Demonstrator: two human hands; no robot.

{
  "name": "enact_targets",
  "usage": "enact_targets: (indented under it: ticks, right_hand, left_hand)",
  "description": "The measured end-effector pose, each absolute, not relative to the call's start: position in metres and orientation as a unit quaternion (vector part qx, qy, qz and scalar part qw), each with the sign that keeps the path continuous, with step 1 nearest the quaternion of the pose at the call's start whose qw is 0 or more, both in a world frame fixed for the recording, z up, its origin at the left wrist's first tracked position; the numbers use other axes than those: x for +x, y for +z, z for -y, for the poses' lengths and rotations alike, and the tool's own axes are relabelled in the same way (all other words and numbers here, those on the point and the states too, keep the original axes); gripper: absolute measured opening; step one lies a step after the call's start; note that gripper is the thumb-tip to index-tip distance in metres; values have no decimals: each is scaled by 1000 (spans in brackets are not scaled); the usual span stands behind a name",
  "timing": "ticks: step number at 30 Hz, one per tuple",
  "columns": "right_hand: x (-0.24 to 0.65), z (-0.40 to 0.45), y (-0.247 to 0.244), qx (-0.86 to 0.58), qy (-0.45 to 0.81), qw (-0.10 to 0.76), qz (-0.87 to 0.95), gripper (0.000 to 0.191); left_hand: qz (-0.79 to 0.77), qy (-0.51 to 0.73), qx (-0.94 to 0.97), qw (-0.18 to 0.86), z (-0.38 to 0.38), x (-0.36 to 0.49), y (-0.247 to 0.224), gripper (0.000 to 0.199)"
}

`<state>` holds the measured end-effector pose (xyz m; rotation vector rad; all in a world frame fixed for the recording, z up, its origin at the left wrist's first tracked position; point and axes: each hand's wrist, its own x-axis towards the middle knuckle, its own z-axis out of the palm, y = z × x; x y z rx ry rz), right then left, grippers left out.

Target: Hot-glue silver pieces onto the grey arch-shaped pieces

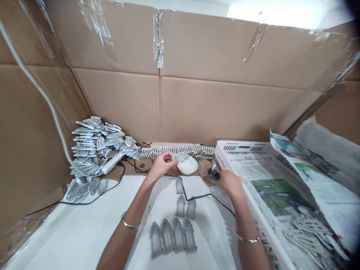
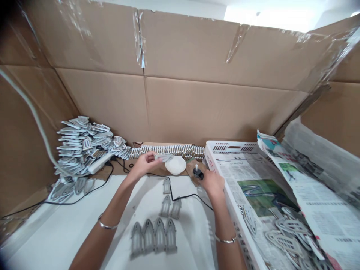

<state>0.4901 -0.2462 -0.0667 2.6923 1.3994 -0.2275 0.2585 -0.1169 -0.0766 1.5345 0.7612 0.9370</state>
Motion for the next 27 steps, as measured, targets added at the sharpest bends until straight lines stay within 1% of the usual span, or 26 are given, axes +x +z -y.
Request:
enact_targets:
  ticks: [1, 3, 7, 9, 11, 13, 15, 27]
  right_hand:
    - [489, 248, -64, 884, -67, 25, -462, 33]
    - [486, 251, -57, 872, -45, -56, -483, 35]
    - [477, 254, -48, 757, -1, -252, -603, 32]
    - [471, 253, -48, 686, 9, -316, -655, 29]
    - [466, 253, -49, 632, -1, -354, -689, 23]
    - [462, 251, -51, 596, -19, -375, -710, 13]
    - [461, 250, -54, 578, -27, -384, -719, 9]
    - [460, 250, -54, 590, -28, -347, -729, 14]
  left_hand:
    - [-322, 400, 653, 556, 117, 258, -76, 27]
    - [-324, 401, 658, 549, 118, 258, -75, 30]
    - [-314, 398, 642, 575, 119, 258, -74, 33]
    - [-303, 399, 628, 595, 119, 258, -73, 34]
    - [-299, 398, 619, 608, 120, 258, -73, 35]
    - [-301, 396, 612, 614, 121, 258, -72, 36]
    - [-301, 396, 609, 617, 122, 258, -71, 36]
    - [-289, 380, 609, 634, 127, 259, -66, 30]
